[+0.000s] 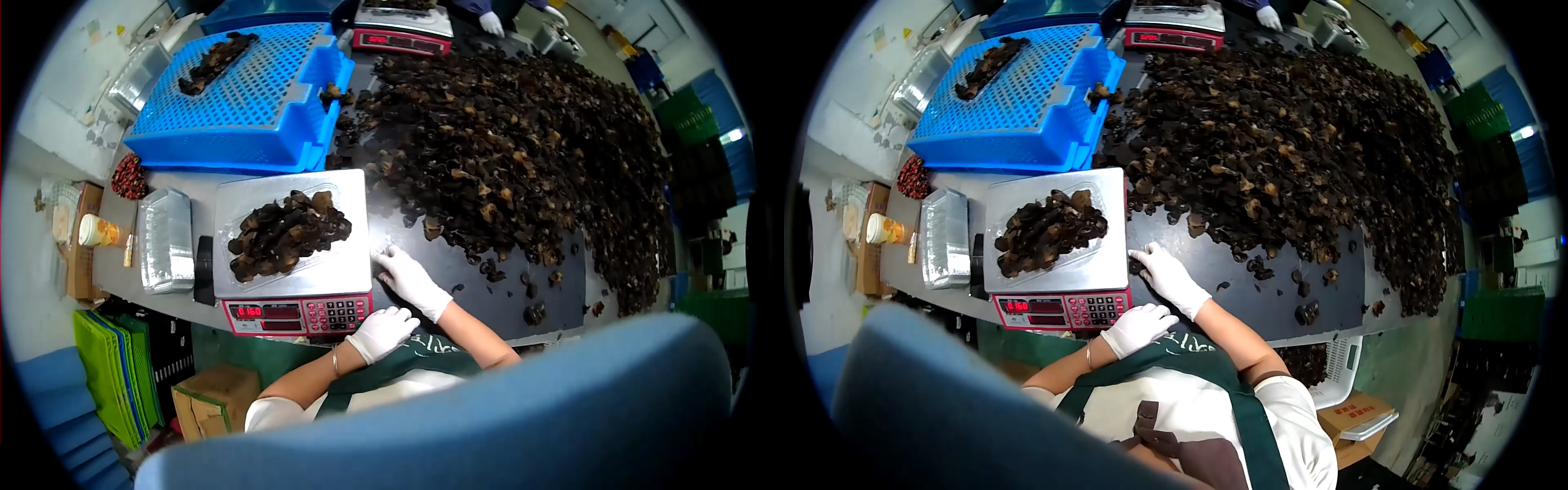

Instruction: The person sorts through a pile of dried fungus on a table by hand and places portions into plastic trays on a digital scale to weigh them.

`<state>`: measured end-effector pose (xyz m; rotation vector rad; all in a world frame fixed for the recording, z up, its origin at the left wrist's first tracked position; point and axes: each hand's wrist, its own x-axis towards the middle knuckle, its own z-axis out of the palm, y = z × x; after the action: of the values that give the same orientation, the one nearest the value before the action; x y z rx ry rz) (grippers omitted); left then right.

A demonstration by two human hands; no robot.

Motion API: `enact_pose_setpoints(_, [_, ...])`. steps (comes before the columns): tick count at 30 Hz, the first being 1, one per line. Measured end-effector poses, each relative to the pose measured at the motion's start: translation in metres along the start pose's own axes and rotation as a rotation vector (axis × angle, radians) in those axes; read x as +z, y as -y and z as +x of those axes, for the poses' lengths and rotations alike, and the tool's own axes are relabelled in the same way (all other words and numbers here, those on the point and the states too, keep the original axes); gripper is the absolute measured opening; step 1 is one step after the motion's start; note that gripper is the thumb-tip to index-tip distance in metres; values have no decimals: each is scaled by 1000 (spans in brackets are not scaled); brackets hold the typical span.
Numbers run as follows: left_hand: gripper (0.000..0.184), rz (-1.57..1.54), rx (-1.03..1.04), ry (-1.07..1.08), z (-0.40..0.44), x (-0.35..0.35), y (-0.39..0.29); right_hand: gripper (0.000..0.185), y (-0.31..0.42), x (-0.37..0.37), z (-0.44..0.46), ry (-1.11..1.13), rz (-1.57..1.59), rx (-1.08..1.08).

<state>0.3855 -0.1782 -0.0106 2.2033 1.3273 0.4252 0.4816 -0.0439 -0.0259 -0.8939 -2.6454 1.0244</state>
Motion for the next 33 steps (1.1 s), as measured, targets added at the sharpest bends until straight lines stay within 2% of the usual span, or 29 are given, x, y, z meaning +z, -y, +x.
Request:
enact_pose_setpoints(2, [34, -38, -15, -14, -6, -9, 4, 34, -12, 22, 10, 26, -52, -13])
enact_pose_setpoints(5, [32, -175, 32, -162, -22, -34, 3, 17, -26, 17, 12, 25, 18, -88])
enact_pose_setpoints(6, [28, -223, 45, -273, -26, -46, 2, 16, -25, 12, 12, 72, 29, -55])
enact_pose_setpoints(9, [21, -240, -72, -489, -41, -90, 5, 17, -27, -8, 9, 0, 119, 3])
enact_pose_setpoints(10, [21, -250, -231, -501, -47, -116, 1, 18, -28, -18, 7, -42, 196, 36])
enact_pose_setpoints(12, [20, -125, -324, -797, -69, -116, 21, 21, -42, -26, 7, -199, 191, 78])
enact_pose_setpoints(14, [24, 43, -393, -946, -85, -126, 38, 25, -12, -54, 18, -261, 270, 56])
enact_pose_setpoints(16, [27, 157, -468, -1104, -93, -135, 55, 28, 37, -78, 36, -260, 244, -77])
enact_pose_setpoints(18, [33, 169, -555, -1124, -99, -143, 67, 33, 80, -81, 58, -250, 252, -243])
enact_pose_setpoints(20, [39, 261, -558, -1107, -97, -147, 77, 39, 110, -69, 82, -193, 258, -416])
enact_pose_setpoints(21, [45, 254, -570, -1089, -96, -147, 81, 41, 118, -57, 94, -153, 161, -464])
enact_pose_setpoints(22, [47, 260, -570, -1074, -93, -144, 84, 40, 122, -36, 108, -209, 152, -548])
enact_pose_setpoints(24, [48, 362, -651, -959, -90, -139, 92, 49, 144, -23, 126, -210, 0, -625])
enact_pose_setpoints(26, [45, 449, -826, -779, -85, -131, 103, 63, 143, 5, 132, -238, -284, -595])
enact_pose_setpoints(28, [45, 474, -893, -663, -85, -125, 113, 66, 142, 9, 132, -241, -334, -610])
enact_pose_setpoints(30, [46, 358, -853, -746, -89, -126, 113, 65, 141, -4, 128, -148, -271, -599])
enact_pose_setpoints(33, [47, 118, -719, -935, -98, -136, 106, 59, 141, -49, 114, -119, 17, -568])
